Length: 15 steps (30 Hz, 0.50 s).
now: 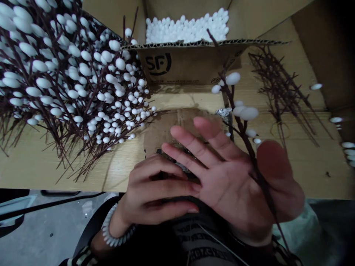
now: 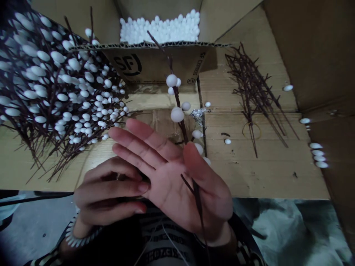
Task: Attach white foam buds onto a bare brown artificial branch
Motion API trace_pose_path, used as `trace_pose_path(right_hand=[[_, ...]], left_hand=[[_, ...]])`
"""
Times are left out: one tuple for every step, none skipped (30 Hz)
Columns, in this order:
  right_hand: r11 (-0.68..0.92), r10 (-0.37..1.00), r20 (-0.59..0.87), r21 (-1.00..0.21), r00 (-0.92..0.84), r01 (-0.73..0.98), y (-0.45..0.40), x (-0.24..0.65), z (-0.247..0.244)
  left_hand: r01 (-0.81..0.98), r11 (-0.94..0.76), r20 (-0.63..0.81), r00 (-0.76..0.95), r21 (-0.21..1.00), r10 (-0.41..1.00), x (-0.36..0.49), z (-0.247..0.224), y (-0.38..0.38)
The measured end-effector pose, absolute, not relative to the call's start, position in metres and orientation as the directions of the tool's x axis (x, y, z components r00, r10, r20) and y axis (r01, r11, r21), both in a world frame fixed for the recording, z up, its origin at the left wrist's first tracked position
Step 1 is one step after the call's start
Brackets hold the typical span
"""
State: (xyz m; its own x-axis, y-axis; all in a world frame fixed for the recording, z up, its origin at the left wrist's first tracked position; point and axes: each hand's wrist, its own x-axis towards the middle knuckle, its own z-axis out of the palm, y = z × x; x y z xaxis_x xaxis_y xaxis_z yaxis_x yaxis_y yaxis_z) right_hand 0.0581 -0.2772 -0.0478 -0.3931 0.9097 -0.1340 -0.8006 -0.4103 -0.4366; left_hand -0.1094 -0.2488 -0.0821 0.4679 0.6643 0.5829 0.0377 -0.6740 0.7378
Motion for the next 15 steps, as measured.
trace_pose_path(right_hand=[[-0.405, 0.912, -0.134, -0.449, -0.388, -0.796, -0.2768, 0.0571, -0.0477], [-0.401, 0.913, -0.136, -0.457, -0.383, -0.794, -0.2763, 0.0563, -0.0474], [-0.399, 0.915, -0.141, -0.465, -0.379, -0.791, -0.2758, 0.0556, -0.0470], [-0.400, 0.915, -0.147, -0.472, -0.377, -0.786, -0.2751, 0.0550, -0.0464], [-0.401, 0.914, -0.155, -0.480, -0.374, -0.780, -0.2745, 0.0546, -0.0457], [-0.402, 0.914, -0.166, -0.488, -0.369, -0.775, -0.2738, 0.0541, -0.0450], [-0.402, 0.915, -0.178, -0.499, -0.363, -0.768, -0.2731, 0.0536, -0.0442], [-0.401, 0.915, -0.188, -0.509, -0.356, -0.762, -0.2724, 0.0532, -0.0435], [-0.402, 0.915, -0.197, -0.516, -0.352, -0.756, -0.2719, 0.0527, -0.0430], [-0.402, 0.915, -0.202, -0.519, -0.349, -0.754, -0.2714, 0.0522, -0.0426], [-0.398, 0.917, -0.204, -0.521, -0.342, -0.755, -0.2710, 0.0518, -0.0423], [-0.391, 0.920, -0.204, -0.522, -0.334, -0.758, -0.2706, 0.0514, -0.0423], [-0.382, 0.924, -0.205, -0.524, -0.322, -0.761, -0.2703, 0.0511, -0.0424], [-0.371, 0.929, -0.205, -0.528, -0.309, -0.764, -0.2700, 0.0508, -0.0427], [-0.359, 0.933, -0.208, -0.532, -0.293, -0.767, -0.2696, 0.0505, -0.0430]], left_hand=[[0.053, -0.672, 0.574, 0.472, 0.739, 0.669, -0.1093, -0.0823, -0.2490], [0.066, -0.668, 0.565, 0.476, 0.741, 0.674, -0.1094, -0.0827, -0.2491], [0.076, -0.664, 0.557, 0.477, 0.744, 0.679, -0.1096, -0.0832, -0.2490], [0.079, -0.664, 0.558, 0.474, 0.743, 0.681, -0.1097, -0.0838, -0.2487], [0.084, -0.663, 0.557, 0.471, 0.744, 0.685, -0.1098, -0.0843, -0.2483], [0.094, -0.658, 0.550, 0.470, 0.747, 0.691, -0.1098, -0.0848, -0.2479], [0.104, -0.654, 0.544, 0.465, 0.750, 0.698, -0.1099, -0.0852, -0.2474], [0.110, -0.651, 0.542, 0.460, 0.751, 0.703, -0.1099, -0.0855, -0.2471], [0.114, -0.648, 0.540, 0.457, 0.753, 0.707, -0.1099, -0.0857, -0.2470], [0.116, -0.646, 0.537, 0.456, 0.755, 0.710, -0.1100, -0.0859, -0.2470], [0.117, -0.640, 0.532, 0.455, 0.759, 0.714, -0.1102, -0.0862, -0.2472], [0.117, -0.636, 0.528, 0.454, 0.763, 0.717, -0.1103, -0.0864, -0.2476], [0.120, -0.630, 0.522, 0.453, 0.767, 0.723, -0.1105, -0.0867, -0.2481], [0.126, -0.622, 0.514, 0.451, 0.773, 0.730, -0.1106, -0.0870, -0.2486], [0.134, -0.614, 0.505, 0.449, 0.778, 0.738, -0.1106, -0.0873, -0.2491]])
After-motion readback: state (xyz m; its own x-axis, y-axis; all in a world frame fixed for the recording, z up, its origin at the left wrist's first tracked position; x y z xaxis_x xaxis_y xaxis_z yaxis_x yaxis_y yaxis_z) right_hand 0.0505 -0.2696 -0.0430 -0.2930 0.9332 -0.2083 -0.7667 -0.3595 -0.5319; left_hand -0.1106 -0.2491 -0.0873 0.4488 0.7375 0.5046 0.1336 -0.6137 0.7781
